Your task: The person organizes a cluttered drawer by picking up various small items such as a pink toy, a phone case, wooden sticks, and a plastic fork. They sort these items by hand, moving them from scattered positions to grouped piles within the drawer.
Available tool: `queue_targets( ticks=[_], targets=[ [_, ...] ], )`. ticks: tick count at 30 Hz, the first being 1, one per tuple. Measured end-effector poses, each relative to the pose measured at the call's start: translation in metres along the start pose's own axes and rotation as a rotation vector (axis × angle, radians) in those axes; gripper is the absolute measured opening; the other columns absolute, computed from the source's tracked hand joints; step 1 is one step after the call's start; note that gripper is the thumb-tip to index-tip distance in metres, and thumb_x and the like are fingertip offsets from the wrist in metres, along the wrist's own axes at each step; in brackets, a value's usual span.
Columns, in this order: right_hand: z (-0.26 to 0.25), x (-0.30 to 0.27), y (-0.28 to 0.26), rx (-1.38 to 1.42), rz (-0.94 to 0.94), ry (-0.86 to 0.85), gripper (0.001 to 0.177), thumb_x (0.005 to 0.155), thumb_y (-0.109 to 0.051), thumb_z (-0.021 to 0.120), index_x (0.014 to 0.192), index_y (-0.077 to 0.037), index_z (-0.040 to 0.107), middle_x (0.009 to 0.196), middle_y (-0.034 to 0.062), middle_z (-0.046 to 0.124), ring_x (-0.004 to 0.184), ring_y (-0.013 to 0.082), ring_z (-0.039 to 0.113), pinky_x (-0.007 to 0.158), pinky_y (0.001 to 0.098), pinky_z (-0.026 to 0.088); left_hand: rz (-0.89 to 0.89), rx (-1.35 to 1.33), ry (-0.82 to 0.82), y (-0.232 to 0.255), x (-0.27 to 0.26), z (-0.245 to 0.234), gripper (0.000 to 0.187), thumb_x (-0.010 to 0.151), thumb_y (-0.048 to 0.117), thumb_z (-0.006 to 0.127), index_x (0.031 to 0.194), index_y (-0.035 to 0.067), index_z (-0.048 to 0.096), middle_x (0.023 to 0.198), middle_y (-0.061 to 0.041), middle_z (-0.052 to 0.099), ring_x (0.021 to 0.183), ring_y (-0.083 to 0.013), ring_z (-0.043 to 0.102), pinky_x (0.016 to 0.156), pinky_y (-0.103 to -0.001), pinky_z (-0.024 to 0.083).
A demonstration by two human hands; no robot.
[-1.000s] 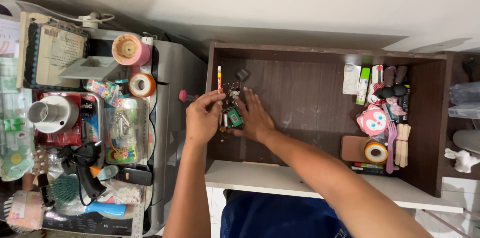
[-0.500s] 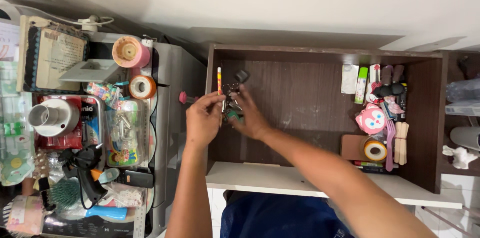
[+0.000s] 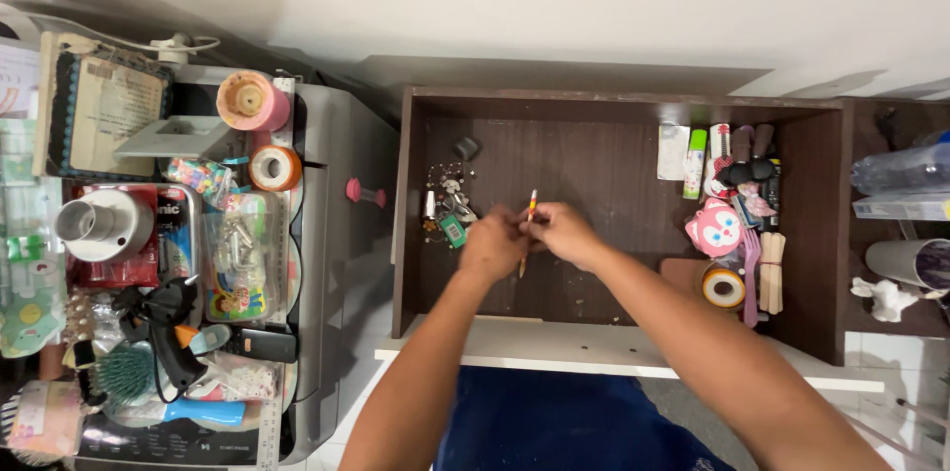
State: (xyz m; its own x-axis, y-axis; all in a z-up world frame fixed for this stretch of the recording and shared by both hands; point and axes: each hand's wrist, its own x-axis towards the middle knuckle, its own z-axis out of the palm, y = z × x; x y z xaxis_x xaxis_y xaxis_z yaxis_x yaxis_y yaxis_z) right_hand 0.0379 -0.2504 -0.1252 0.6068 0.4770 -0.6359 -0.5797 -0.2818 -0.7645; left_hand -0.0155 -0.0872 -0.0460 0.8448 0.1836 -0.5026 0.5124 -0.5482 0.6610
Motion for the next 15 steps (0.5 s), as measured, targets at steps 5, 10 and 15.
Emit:
queue_targets(
  ticks=[5, 10, 15],
  targets=[
    [0.002, 0.006, 0.014, -0.046, 0.047, -0.006, 0.029, 0.096, -0.003, 0.063, 0.125, -0.001, 0.061, 0.105, 0.0144, 0.068, 0.091, 0.0215, 0.073, 0.081, 0.0354, 0.065, 0.023, 0.583, 0.238, -0.056, 0.006, -0.009, 0.050, 0.081, 0.012, 0.075, 0.127, 0.006, 0.055, 0.127, -0.018, 0.058, 0.111, -0.0379, 0.065, 0.087, -0.042, 0.060],
    [0.002, -0.007, 0.000, -0.027, 0.008, -0.034, 0.028, 0.098, -0.005, 0.057, 0.126, -0.003, 0.059, 0.110, 0.0095, 0.073, 0.098, 0.0194, 0.073, 0.086, 0.0344, 0.060, -0.007, 0.645, 0.180, -0.068, 0.019, -0.004, 0.044, 0.093, 0.017, 0.069, 0.133, 0.009, 0.052, 0.136, -0.021, 0.049, 0.114, -0.0371, 0.062, 0.085, -0.040, 0.061],
    [-0.014, -0.029, -0.008, 0.016, -0.037, -0.088, 0.025, 0.100, -0.007, 0.057, 0.124, -0.002, 0.060, 0.112, 0.0098, 0.070, 0.100, 0.0188, 0.073, 0.088, 0.0345, 0.061, 0.046, 0.713, 0.168, -0.063, 0.023, -0.009, 0.046, 0.095, 0.028, 0.068, 0.132, 0.004, 0.053, 0.133, -0.022, 0.052, 0.106, -0.0381, 0.068, 0.081, -0.042, 0.062]
  ],
)
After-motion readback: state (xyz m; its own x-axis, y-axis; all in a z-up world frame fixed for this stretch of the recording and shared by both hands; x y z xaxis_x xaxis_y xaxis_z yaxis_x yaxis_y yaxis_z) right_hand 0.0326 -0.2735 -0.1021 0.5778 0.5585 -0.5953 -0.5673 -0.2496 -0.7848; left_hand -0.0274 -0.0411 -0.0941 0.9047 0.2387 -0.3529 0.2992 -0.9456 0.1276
